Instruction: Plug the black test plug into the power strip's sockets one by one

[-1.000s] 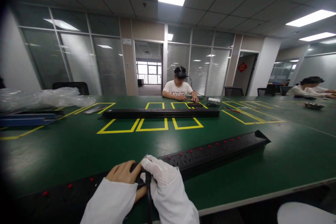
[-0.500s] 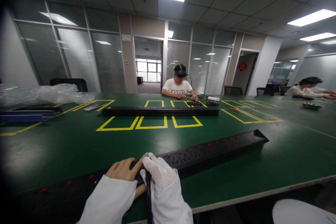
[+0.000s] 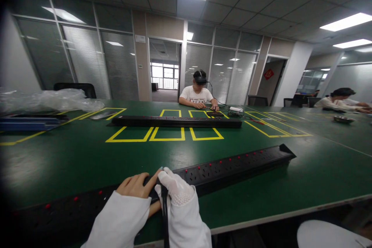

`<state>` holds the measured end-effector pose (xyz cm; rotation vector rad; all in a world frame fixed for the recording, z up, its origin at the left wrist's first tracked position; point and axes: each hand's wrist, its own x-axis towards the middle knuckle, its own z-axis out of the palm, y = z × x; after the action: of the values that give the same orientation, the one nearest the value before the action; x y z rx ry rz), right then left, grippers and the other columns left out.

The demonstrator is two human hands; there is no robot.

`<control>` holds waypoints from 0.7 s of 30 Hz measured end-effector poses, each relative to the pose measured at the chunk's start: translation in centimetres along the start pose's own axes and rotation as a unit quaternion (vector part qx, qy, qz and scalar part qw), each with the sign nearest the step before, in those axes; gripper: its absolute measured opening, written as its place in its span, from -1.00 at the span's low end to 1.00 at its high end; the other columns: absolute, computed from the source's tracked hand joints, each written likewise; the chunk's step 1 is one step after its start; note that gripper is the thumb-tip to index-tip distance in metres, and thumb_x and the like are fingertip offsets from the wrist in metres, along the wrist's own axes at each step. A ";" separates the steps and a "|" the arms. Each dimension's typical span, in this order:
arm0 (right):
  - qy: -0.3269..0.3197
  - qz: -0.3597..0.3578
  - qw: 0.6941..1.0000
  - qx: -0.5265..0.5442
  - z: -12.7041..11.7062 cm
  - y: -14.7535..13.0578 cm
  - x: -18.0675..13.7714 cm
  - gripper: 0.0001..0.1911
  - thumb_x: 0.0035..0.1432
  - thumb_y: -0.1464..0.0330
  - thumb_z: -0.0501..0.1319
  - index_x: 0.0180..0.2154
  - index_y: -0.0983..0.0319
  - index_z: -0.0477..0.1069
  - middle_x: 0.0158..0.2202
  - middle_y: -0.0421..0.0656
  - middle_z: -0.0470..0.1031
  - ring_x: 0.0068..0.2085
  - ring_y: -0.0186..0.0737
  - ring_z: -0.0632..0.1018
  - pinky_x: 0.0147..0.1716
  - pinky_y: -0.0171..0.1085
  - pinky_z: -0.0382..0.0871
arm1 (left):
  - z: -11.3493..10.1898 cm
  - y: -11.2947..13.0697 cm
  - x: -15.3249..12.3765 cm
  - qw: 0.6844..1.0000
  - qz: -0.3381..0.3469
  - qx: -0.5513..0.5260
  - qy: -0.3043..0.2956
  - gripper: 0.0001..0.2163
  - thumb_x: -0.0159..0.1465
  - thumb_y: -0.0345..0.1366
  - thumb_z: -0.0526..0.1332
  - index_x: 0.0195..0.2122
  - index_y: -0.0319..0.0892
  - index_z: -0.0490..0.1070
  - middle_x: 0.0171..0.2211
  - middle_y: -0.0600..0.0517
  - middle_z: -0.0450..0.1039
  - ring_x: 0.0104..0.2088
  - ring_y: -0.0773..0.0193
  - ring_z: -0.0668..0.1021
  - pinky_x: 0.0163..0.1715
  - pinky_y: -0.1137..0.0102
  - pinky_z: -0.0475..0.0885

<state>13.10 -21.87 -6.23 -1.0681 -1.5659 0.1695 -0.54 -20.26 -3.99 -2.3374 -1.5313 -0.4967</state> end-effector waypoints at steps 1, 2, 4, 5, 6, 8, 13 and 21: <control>0.000 -0.005 1.000 0.002 0.1 0.1 0.0 -0.65 0.09 0.35 0.18 -0.05 0.07 0.45 -0.04 -0.21 0.48 -0.05 -0.12 0.53 -0.06 -0.28 0.46 | 0.1 0.1 0.0 1.000 -0.005 0.002 0.004 -0.49 0.07 -0.16 0.21 0.09 -0.07 0.33 -0.20 -0.19 0.48 -0.21 -0.01 0.50 -0.20 0.17 0.31; -0.001 -0.011 1.000 0.003 0.2 0.1 0.1 -0.65 0.10 0.35 0.17 -0.04 0.08 0.44 -0.04 -0.20 0.48 -0.06 -0.13 0.53 -0.09 -0.29 0.48 | 0.2 0.2 0.0 1.000 -0.010 0.003 0.008 -0.49 0.07 -0.15 0.22 0.09 -0.07 0.34 -0.19 -0.19 0.48 -0.20 0.00 0.50 -0.19 0.17 0.31; -0.003 -0.024 1.000 -0.001 0.1 0.2 0.2 -0.64 0.11 0.34 0.15 -0.02 0.08 0.42 -0.04 -0.18 0.48 -0.07 -0.13 0.54 -0.09 -0.26 0.49 | 0.3 0.2 0.0 1.000 -0.013 0.006 0.008 -0.48 0.06 -0.15 0.22 0.09 -0.07 0.34 -0.16 -0.20 0.47 -0.18 0.00 0.50 -0.18 0.18 0.30; -0.008 -0.038 0.999 -0.017 0.0 0.2 0.3 -0.63 0.12 0.33 0.15 0.00 0.08 0.41 -0.03 -0.16 0.48 -0.08 -0.11 0.54 -0.09 -0.23 0.48 | 0.3 0.2 0.0 1.000 -0.012 0.010 0.004 -0.48 0.06 -0.15 0.22 0.09 -0.07 0.34 -0.16 -0.19 0.47 -0.18 0.00 0.50 -0.18 0.18 0.30; -0.016 -0.057 0.997 -0.042 -0.1 0.3 0.3 -0.63 0.13 0.32 0.14 0.01 0.09 0.40 -0.02 -0.13 0.47 -0.08 -0.10 0.54 -0.08 -0.20 0.47 | 0.3 0.2 0.0 1.000 -0.012 0.013 -0.001 -0.48 0.05 -0.15 0.23 0.08 -0.05 0.34 -0.17 -0.18 0.47 -0.18 0.00 0.50 -0.18 0.18 0.30; -0.032 -0.099 0.989 -0.101 -0.2 0.4 0.3 -0.63 0.16 0.33 0.12 0.03 0.10 0.39 -0.01 -0.08 0.46 -0.10 -0.08 0.55 -0.10 -0.17 0.47 | 0.3 0.1 0.1 1.000 -0.011 0.014 -0.011 -0.49 0.04 -0.17 0.23 0.08 -0.02 0.35 -0.18 -0.15 0.47 -0.19 0.01 0.49 -0.18 0.18 0.29; -0.012 -0.071 0.995 -0.071 0.2 0.7 0.0 -0.58 0.14 0.37 0.13 0.06 0.10 0.35 -0.02 -0.09 0.46 -0.07 -0.11 0.53 -0.09 -0.20 0.47 | 0.1 -0.1 0.0 1.000 -0.004 0.009 -0.022 -0.51 0.08 -0.19 0.20 0.09 -0.04 0.33 -0.21 -0.15 0.46 -0.21 0.02 0.49 -0.18 0.19 0.29; -0.012 -0.111 0.987 -0.119 -0.1 0.2 0.2 -0.62 0.15 0.33 0.13 0.03 0.14 0.39 -0.01 -0.06 0.45 -0.10 -0.10 0.55 -0.12 -0.22 0.48 | -0.4 -0.1 0.1 0.999 -0.009 0.013 -0.048 -0.50 0.08 -0.19 0.21 0.10 -0.01 0.32 -0.19 -0.13 0.45 -0.20 0.02 0.49 -0.19 0.20 0.30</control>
<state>13.36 -21.68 -6.23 -1.0664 -1.7448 -0.1609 -0.62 -20.29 -3.54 -2.3609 -1.5928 -0.3705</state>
